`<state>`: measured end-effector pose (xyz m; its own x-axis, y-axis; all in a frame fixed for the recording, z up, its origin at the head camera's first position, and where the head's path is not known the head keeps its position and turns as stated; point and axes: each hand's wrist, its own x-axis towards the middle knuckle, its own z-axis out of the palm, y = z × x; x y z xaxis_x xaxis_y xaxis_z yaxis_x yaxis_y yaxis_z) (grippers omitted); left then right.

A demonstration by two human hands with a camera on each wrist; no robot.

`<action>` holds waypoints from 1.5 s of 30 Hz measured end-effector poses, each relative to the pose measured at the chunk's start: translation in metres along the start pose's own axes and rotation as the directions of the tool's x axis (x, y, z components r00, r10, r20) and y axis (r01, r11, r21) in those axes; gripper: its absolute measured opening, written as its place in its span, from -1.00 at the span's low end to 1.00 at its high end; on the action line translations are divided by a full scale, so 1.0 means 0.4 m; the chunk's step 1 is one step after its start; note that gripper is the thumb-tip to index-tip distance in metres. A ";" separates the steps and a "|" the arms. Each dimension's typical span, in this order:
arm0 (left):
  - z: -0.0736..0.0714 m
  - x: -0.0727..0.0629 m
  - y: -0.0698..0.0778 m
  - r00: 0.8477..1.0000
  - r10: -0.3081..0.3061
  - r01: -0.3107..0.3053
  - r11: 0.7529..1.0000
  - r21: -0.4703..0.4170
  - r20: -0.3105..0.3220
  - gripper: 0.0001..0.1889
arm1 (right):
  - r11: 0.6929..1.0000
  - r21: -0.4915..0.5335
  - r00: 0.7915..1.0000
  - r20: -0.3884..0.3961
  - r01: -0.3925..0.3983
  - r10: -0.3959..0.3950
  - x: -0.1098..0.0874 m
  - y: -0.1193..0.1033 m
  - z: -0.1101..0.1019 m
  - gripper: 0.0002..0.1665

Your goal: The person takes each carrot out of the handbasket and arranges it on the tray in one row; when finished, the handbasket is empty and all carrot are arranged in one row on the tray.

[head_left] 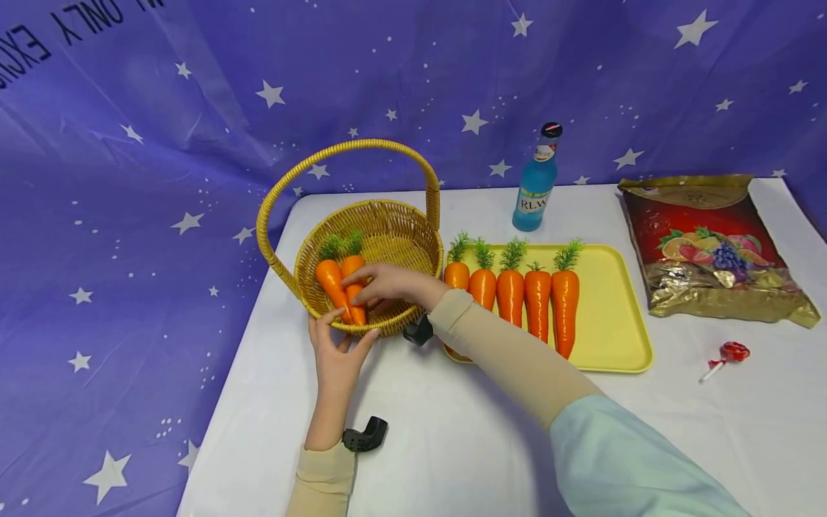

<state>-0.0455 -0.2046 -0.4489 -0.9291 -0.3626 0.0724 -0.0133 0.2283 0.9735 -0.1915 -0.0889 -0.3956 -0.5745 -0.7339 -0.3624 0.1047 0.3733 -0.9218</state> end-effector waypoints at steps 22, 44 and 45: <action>-0.004 0.002 0.002 0.999 0.031 -0.031 0.999 -0.016 0.007 -0.30 | 0.971 -0.080 0.954 -0.186 0.223 -0.235 -0.069 -0.026 -0.010 -0.52; -0.004 0.000 -0.006 1.000 0.028 -0.028 0.999 -0.025 0.009 -0.30 | 0.934 -0.208 0.886 -0.311 0.290 -0.344 -0.359 0.043 -0.098 -0.50; -0.003 0.000 -0.006 1.000 0.028 -0.028 0.999 -0.025 0.009 -0.30 | 0.939 -0.212 0.886 -0.325 0.272 -0.330 -0.377 0.054 -0.104 -0.50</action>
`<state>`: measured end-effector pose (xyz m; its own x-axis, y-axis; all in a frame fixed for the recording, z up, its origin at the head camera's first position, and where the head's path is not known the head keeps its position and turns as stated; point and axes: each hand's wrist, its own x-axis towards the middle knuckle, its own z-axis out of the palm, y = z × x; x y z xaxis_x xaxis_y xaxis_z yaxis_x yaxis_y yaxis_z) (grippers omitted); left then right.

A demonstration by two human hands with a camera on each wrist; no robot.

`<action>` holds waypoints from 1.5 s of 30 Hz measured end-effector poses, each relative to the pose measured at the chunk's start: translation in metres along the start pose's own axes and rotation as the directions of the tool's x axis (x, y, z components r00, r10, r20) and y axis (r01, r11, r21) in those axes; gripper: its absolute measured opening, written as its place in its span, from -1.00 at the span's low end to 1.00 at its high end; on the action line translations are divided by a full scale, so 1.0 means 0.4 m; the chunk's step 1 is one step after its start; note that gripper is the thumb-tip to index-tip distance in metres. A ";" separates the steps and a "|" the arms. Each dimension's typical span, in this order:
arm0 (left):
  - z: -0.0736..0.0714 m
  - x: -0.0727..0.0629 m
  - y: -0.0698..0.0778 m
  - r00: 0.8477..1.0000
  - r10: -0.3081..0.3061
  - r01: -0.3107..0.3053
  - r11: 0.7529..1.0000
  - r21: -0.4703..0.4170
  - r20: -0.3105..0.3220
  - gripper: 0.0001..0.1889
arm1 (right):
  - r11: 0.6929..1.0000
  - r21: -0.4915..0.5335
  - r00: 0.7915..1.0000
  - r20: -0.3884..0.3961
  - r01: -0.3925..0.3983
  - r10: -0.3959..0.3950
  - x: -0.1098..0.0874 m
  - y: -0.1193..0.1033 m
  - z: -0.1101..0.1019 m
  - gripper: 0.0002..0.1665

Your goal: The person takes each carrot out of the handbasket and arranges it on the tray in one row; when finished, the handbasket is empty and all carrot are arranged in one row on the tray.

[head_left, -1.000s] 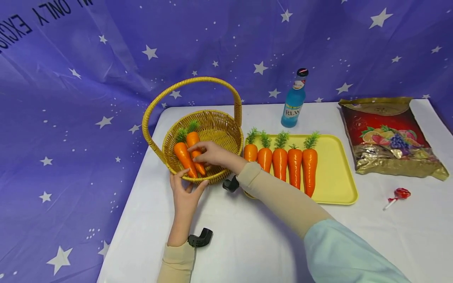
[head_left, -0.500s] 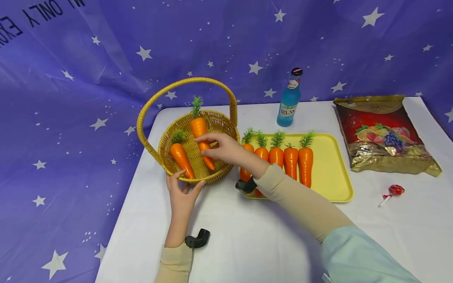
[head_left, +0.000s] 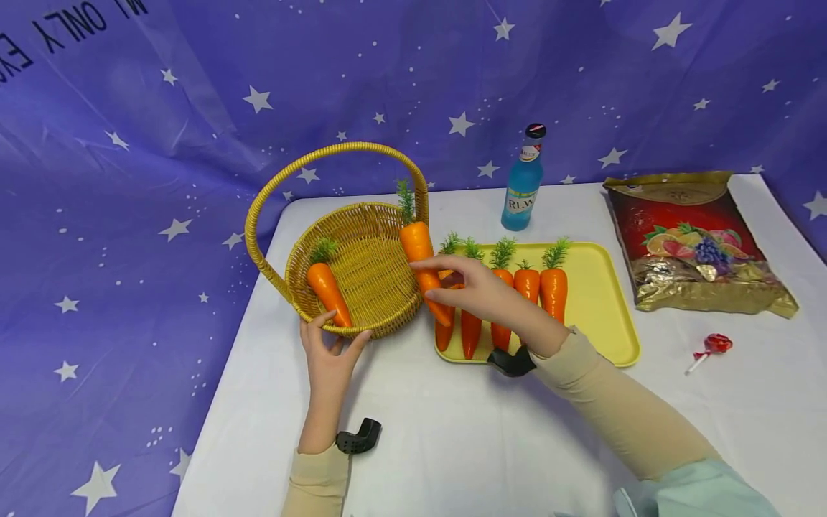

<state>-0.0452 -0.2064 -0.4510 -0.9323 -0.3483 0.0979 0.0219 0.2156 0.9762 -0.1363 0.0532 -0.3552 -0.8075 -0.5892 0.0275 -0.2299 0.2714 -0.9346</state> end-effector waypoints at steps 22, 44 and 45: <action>0.004 -0.023 0.090 1.000 0.025 -0.025 1.000 -0.006 0.018 -0.34 | 0.941 -0.045 0.878 -0.377 -0.336 0.295 -0.346 0.184 -0.196 -0.36; 0.004 -0.020 0.085 1.000 0.003 -0.003 1.000 -0.009 0.023 -0.33 | 0.772 -0.415 0.850 -0.436 -0.481 0.296 -0.367 0.219 -0.169 -0.43; 0.003 -0.020 0.084 1.000 0.006 -0.006 1.000 -0.010 0.022 -0.33 | 0.767 -0.422 0.850 -0.436 -0.484 0.297 -0.366 0.219 -0.168 -0.43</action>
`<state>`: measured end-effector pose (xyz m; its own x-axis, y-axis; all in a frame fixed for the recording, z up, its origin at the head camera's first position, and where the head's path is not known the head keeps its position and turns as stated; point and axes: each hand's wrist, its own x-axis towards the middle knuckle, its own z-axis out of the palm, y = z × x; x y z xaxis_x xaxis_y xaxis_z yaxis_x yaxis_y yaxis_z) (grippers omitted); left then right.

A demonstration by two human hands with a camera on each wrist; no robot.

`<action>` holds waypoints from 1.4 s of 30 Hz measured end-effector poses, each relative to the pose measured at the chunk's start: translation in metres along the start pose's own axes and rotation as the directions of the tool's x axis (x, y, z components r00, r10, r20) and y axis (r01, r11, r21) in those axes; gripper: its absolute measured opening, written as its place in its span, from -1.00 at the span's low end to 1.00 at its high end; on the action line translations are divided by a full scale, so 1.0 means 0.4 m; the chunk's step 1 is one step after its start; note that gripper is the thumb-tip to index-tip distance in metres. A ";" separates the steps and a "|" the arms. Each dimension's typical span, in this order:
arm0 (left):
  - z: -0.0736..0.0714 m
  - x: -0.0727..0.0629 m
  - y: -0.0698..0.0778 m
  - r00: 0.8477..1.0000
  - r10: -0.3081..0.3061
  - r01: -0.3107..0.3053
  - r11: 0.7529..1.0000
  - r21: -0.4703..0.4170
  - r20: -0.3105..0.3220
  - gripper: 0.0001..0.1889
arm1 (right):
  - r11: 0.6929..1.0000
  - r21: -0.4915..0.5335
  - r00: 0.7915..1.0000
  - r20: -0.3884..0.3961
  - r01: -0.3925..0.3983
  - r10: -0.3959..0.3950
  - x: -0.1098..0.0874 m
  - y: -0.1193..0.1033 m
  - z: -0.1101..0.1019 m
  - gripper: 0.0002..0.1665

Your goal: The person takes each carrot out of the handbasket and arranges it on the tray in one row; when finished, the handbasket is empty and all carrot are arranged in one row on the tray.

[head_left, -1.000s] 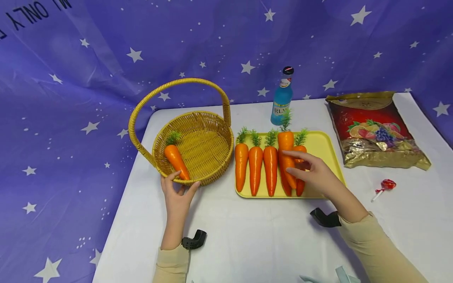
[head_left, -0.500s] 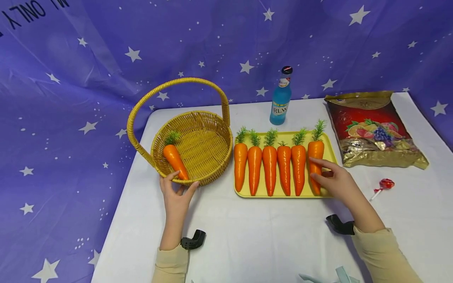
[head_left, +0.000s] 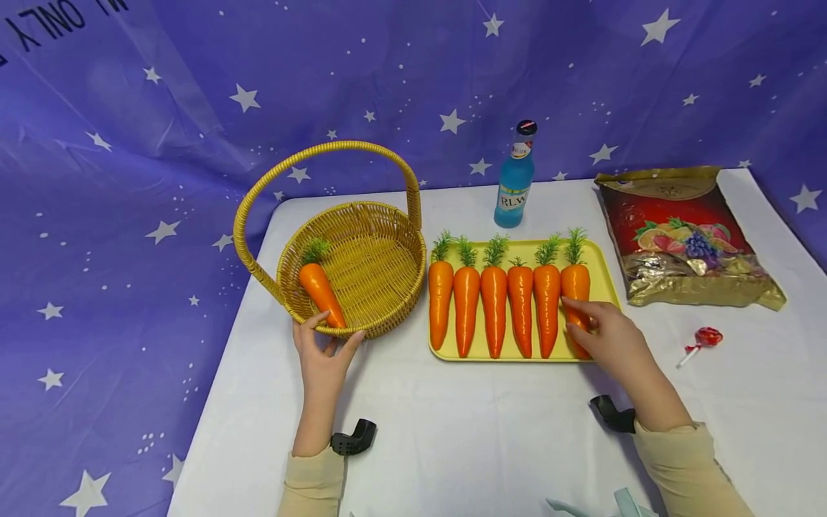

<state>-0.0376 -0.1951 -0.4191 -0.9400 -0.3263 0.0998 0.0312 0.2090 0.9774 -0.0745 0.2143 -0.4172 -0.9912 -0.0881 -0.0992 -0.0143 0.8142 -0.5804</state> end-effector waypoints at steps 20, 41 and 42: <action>-0.001 0.005 -0.018 0.998 -0.057 0.057 0.998 -0.004 0.008 -0.31 | 0.998 0.035 0.995 -0.083 0.058 -0.055 0.006 -0.063 -0.054 -0.47; -0.006 0.022 -0.077 1.000 -0.007 0.007 1.000 -0.011 -0.017 -0.30 | 0.765 0.571 0.848 0.209 0.298 -0.487 0.222 -0.515 0.149 -0.50; -0.005 0.022 -0.075 1.000 -0.009 0.009 1.000 -0.011 -0.014 -0.29 | 0.747 0.606 0.840 0.227 0.274 -0.493 0.233 -0.530 0.166 -0.50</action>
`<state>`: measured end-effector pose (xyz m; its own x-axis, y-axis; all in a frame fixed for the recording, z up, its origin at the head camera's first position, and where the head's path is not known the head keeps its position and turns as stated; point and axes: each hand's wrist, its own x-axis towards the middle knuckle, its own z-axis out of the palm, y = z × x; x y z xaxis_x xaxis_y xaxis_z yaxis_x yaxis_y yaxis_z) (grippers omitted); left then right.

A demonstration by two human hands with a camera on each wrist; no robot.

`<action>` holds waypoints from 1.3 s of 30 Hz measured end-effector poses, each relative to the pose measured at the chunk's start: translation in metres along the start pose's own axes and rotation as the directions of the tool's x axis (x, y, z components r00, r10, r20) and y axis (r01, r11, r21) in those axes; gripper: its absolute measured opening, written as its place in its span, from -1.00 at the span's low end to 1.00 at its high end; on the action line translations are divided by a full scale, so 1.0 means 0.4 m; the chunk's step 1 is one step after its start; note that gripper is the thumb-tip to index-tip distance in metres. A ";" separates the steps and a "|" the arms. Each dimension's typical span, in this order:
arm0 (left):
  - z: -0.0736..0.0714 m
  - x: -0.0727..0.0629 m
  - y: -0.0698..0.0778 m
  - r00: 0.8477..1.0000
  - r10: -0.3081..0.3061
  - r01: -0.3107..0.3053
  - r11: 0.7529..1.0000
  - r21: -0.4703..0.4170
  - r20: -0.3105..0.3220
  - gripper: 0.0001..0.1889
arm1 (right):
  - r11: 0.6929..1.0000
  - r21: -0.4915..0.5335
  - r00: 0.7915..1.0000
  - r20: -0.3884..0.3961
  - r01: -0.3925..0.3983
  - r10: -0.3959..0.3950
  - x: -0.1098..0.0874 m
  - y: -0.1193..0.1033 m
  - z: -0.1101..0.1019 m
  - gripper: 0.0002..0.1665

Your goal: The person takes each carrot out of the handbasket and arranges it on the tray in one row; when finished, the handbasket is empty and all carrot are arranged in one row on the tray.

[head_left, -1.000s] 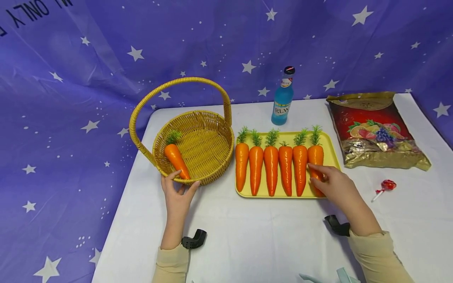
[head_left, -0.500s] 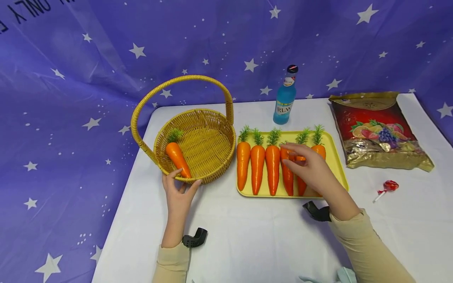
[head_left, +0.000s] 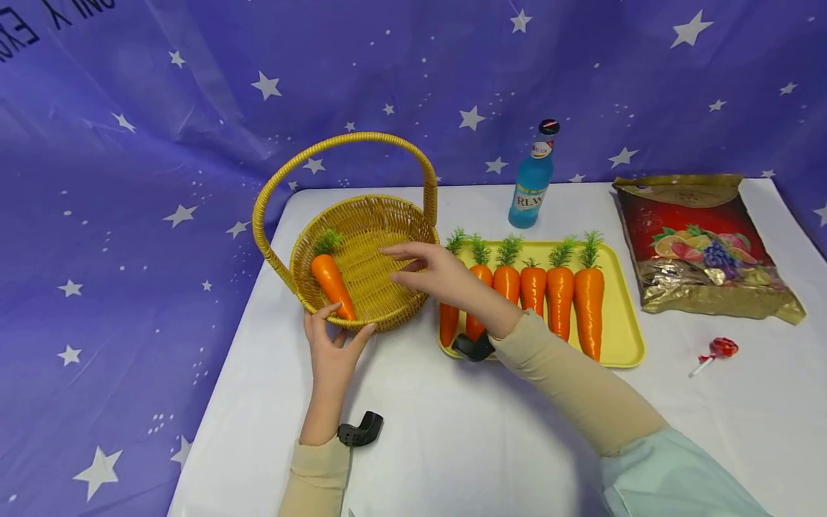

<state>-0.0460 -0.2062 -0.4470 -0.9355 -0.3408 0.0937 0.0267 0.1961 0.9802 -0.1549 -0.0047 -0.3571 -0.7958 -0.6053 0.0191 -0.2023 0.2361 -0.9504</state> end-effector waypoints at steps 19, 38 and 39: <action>0.007 0.000 -0.012 1.000 0.016 -0.016 1.000 0.004 -0.002 -0.32 | 0.979 0.028 0.967 0.168 -0.201 0.194 0.191 0.047 0.165 -0.50; 0.000 0.001 -0.014 0.999 0.052 -0.052 0.998 0.020 -0.004 -0.36 | 0.962 -0.186 0.960 0.159 -0.202 0.232 0.231 0.032 0.248 -0.58; -0.001 0.001 -0.014 0.999 0.052 -0.052 0.998 0.022 -0.004 -0.35 | 0.962 -0.184 0.960 0.159 -0.202 0.232 0.232 0.031 0.249 -0.58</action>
<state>-0.0466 -0.2079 -0.4522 -0.9316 -0.3335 0.1448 0.0671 0.2337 0.9700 -0.1745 -0.1337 -0.3982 -0.7200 -0.6468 -0.2515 -0.1388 0.4893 -0.8610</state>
